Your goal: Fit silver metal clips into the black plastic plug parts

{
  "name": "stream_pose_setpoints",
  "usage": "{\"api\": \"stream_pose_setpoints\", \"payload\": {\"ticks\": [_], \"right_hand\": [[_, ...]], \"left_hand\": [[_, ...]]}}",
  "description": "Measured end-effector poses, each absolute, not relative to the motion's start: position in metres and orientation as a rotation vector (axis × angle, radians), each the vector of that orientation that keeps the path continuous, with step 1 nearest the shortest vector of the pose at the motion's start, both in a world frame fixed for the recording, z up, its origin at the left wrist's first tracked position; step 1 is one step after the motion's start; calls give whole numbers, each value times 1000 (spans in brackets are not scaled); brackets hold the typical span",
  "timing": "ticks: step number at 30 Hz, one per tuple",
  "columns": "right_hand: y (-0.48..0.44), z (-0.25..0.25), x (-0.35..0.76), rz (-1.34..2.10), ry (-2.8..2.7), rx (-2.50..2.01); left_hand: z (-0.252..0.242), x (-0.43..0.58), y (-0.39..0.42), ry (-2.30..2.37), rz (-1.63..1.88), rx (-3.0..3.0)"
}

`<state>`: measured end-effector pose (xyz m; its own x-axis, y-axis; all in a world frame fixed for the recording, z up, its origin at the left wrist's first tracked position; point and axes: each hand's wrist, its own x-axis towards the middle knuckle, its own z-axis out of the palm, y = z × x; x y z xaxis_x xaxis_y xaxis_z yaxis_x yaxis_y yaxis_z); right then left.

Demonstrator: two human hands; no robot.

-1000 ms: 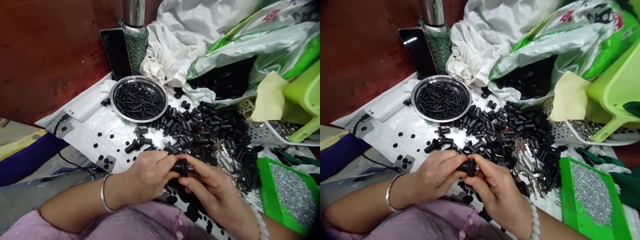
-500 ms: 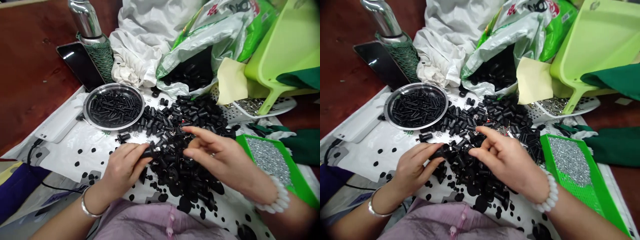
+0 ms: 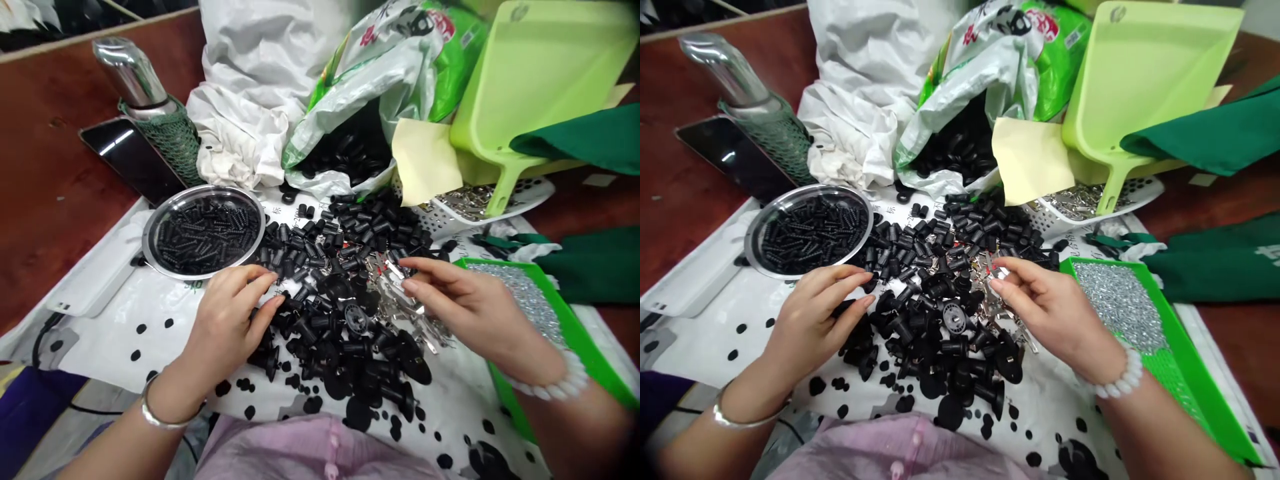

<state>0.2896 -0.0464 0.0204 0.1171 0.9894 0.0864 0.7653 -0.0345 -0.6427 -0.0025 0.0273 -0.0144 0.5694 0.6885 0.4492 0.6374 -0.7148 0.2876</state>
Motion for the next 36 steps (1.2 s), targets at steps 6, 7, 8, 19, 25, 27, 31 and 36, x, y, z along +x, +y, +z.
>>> {"api": "stream_pose_setpoints", "payload": {"ticks": [6,7,8,19,25,27,31,36], "right_hand": [[-10,16,264,255,-2312,-1650],[-2,16,257,222,-2438,-1638],[5,15,250,225,-2503,-1613],[29,4,228,336,-2733,-1432],[24,23,271,244,-2473,-1603],[14,33,297,173,-2341,-1724],[-22,45,338,95,-2126,-1975],[-52,22,342,152,-2131,-2200]], "left_hand": [[-20,8,37,1268,453,2817],[-22,7,36,1278,401,2811],[-25,5,34,1281,369,2801],[-34,-6,33,1356,431,2719],[-44,-4,43,1251,499,2769],[-48,-6,46,1229,434,2740],[-53,-11,48,1164,449,2699],[-43,-6,47,1186,460,2685]]}}
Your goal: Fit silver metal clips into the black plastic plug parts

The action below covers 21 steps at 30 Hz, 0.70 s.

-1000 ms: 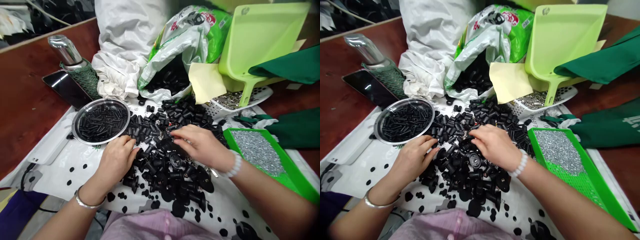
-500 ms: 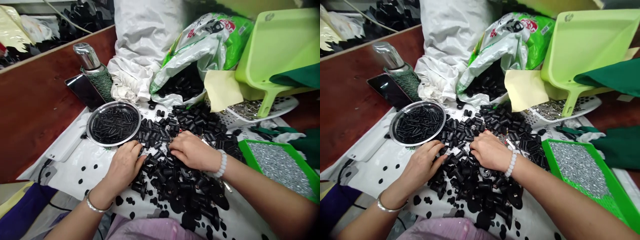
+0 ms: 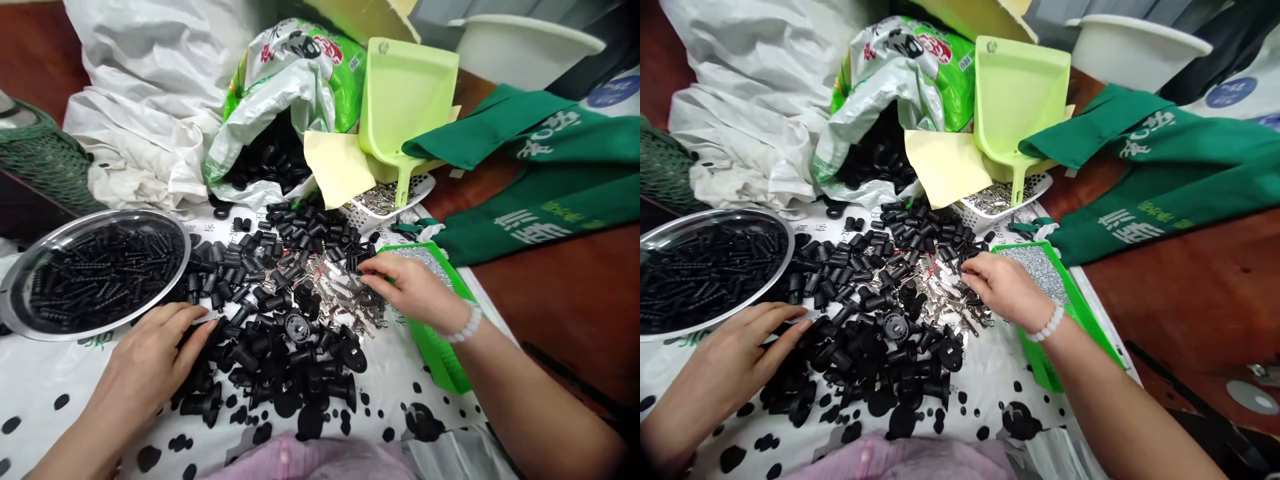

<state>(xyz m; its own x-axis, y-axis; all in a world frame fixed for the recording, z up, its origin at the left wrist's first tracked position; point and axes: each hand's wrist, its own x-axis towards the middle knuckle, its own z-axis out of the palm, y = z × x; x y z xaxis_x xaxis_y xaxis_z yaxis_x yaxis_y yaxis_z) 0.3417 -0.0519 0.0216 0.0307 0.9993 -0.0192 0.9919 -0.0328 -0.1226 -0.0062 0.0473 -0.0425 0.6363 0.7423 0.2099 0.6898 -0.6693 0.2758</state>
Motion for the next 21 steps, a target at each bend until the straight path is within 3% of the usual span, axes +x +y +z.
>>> {"api": "stream_pose_setpoints", "payload": {"ticks": [6,12,21], "right_hand": [[-39,-23,310,81,-2151,-2369],[-43,-16,310,-16,-2138,-2264],[-79,7,266,286,-2159,-1616]], "left_hand": [[-20,16,43,1077,551,2733],[-1,36,33,950,581,2658],[9,98,0,528,697,2779]]}}
